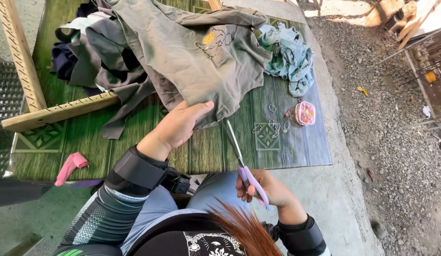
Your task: The person cuts strips of fabric from old t-shirts using scissors, holding the fabric with one hand and cutting with the other, occasionally shifting and repositioning the fabric with both hands.
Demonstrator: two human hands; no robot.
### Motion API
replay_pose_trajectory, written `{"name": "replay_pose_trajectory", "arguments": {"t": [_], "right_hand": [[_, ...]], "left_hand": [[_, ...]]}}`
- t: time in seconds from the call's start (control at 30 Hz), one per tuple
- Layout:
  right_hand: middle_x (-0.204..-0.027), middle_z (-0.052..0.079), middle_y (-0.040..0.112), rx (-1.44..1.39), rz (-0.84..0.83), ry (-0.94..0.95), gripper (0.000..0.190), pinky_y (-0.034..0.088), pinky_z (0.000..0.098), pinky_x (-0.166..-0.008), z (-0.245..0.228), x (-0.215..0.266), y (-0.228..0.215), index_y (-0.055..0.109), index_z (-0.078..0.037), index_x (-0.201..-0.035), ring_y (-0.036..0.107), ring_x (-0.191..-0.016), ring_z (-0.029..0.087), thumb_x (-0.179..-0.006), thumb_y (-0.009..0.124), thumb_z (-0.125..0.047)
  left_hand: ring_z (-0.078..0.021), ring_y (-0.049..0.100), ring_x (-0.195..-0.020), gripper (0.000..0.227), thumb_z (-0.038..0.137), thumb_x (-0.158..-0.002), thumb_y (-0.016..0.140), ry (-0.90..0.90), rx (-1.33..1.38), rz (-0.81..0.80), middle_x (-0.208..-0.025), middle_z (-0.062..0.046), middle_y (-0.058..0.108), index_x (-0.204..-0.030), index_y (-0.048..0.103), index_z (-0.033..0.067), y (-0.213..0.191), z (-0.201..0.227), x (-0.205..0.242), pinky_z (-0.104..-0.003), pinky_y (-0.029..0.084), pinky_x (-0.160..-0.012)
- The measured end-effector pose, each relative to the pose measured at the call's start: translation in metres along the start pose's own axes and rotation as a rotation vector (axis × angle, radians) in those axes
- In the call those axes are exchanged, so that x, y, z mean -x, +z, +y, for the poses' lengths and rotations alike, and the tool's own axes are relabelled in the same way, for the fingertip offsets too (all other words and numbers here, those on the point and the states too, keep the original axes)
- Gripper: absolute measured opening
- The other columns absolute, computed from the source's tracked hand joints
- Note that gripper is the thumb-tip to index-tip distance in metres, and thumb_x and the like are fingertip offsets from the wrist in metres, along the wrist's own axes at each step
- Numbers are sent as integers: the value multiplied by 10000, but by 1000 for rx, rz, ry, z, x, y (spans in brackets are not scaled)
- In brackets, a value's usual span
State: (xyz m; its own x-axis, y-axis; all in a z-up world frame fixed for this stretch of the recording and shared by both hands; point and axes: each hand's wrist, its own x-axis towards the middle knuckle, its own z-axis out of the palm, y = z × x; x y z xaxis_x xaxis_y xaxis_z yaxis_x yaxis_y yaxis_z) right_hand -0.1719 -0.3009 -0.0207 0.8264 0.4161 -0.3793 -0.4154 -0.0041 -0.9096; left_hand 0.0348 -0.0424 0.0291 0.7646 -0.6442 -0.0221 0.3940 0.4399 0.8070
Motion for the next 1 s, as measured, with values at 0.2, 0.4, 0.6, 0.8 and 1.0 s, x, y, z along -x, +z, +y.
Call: {"name": "replay_pose_trajectory", "arguments": {"t": [0.2,0.4,0.6,0.8,1.0], "right_hand": [[-868,113,706,43,45,47,843,583,309,-631,-7,-8,8,631,27,-1073,697,-733,174,-692,793,-707],[-860,125,704,-23,29,13,891,584,313,-647,-12,-16,11,625,24,-1054,700,-714,193,-678,769,-771],[-871,125,699,10,13,-70,883,575,310,-636,-23,-40,14,622,21,-1035,693,-711,192,-718,732,-796],[-826,112,680,-68,-10,-95,753,541,302,-619,-26,-53,22,595,-18,-976,651,-681,178,-758,774,-716],[-700,71,634,-24,138,117,609,519,301,-497,-22,-52,25,574,-29,-841,645,-593,157,-813,787,-598]], "left_hand": [[-193,658,-1146,461,202,-977,582,-153,129,-25,-1282,-98,673,-1379,566,-22,10,7,11,-369,505,-1000],[-222,657,-1155,449,247,-1033,547,-183,257,6,-1271,-125,665,-1378,507,-37,1,-16,10,-390,500,-1017],[-259,647,-1206,489,290,-1058,486,-177,471,-111,-1318,-156,654,-1419,499,-40,-1,-26,15,-425,489,-1080],[-284,659,-1193,498,295,-1049,495,-180,518,-106,-1304,-181,660,-1393,508,-66,-7,-22,22,-448,494,-1072],[-269,646,-1209,494,294,-1046,500,-193,526,-131,-1321,-170,654,-1396,514,-55,-13,-28,22,-429,490,-1087]]}}
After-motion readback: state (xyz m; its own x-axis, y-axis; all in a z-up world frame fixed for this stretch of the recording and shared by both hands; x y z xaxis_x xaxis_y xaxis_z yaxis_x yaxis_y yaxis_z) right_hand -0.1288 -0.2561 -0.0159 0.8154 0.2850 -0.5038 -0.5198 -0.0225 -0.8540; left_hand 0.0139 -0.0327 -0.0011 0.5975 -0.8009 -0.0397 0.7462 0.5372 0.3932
